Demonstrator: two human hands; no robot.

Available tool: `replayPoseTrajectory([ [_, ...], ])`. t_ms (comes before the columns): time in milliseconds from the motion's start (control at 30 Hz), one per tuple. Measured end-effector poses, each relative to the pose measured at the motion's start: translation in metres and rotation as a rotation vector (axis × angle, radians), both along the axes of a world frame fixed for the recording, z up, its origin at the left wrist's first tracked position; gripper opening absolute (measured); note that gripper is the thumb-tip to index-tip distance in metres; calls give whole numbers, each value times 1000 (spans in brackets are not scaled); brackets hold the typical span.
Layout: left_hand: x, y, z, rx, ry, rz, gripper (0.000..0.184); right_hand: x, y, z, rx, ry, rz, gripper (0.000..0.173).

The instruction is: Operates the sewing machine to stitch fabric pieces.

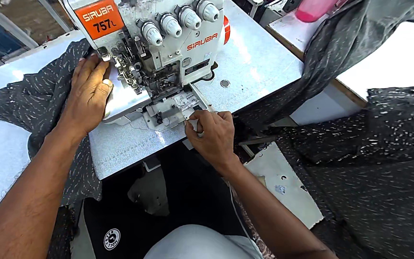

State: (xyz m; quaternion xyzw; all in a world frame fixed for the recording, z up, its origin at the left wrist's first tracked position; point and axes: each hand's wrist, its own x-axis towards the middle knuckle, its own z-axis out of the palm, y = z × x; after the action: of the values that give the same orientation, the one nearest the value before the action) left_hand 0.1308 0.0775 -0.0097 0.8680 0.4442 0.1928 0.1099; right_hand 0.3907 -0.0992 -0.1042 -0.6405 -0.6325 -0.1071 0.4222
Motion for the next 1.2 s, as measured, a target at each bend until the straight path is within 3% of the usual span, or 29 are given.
replayPoseTrajectory([
  [233,1,-3,0,-48,-34,47,61,14,-9,13,-19,80,131,14],
  [933,7,-11,0,-175,-180,146,58,45,-11,1,111,287,40,15],
  [1200,7,-12,-2,-191,-225,158,58,110,23,19,97,368,12,25],
])
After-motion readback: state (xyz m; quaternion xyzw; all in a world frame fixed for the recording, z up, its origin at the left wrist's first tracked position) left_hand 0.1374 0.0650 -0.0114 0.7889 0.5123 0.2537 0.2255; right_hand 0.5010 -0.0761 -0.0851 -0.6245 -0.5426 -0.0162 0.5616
